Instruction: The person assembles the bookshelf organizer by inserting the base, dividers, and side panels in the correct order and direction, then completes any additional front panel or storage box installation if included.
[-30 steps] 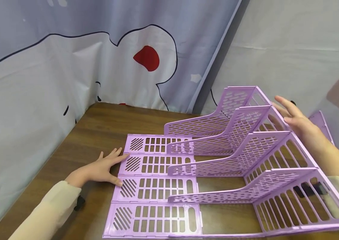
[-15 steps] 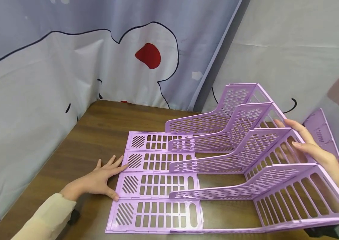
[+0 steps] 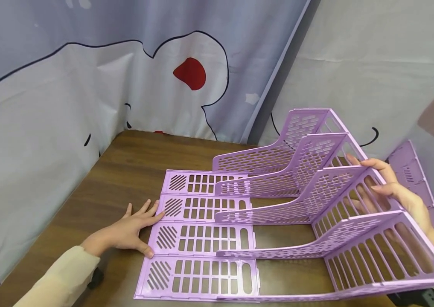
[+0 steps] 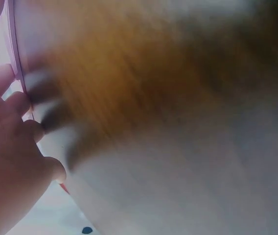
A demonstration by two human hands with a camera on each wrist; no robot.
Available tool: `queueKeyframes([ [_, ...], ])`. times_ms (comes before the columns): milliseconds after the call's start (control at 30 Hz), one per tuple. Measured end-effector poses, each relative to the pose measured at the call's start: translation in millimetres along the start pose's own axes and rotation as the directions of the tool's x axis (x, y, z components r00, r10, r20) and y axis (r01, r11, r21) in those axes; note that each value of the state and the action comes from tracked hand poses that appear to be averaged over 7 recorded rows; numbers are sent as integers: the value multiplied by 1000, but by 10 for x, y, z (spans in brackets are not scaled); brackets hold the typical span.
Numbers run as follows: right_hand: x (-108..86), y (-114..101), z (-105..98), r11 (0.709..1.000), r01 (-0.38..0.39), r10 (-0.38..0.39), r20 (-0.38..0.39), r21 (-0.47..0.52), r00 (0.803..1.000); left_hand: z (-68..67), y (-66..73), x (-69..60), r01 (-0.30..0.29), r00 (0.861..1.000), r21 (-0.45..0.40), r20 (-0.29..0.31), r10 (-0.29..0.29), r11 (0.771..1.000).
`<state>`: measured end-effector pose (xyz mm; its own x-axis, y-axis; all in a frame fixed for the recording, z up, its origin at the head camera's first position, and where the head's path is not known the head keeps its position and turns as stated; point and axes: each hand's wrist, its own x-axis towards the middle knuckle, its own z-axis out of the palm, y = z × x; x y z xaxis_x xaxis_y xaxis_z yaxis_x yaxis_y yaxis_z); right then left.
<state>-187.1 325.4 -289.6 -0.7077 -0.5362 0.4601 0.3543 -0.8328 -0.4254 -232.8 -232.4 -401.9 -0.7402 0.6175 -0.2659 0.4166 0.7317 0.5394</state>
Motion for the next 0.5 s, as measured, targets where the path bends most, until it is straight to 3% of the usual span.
queueKeyframes([
  [67, -1, 30, 16, 1000, -13, 13, 19, -14, 1000, -10, 2, -25, 12, 1000, -5, 3, -12, 1000],
  [200, 43, 61, 26, 999, -16, 14, 46, 48, 999, -35, 6, -62, 9, 1000, -16, -4, -9, 1000],
  [300, 67, 52, 6, 1000, -3, 3, 21, 9, 1000, -31, 8, -79, 3, 1000, -20, -6, -3, 1000],
  [500, 64, 20, -43, 986, 9, -17, -50, -166, 999, -18, -1, -116, 9, 1000, -37, -11, -10, 999],
])
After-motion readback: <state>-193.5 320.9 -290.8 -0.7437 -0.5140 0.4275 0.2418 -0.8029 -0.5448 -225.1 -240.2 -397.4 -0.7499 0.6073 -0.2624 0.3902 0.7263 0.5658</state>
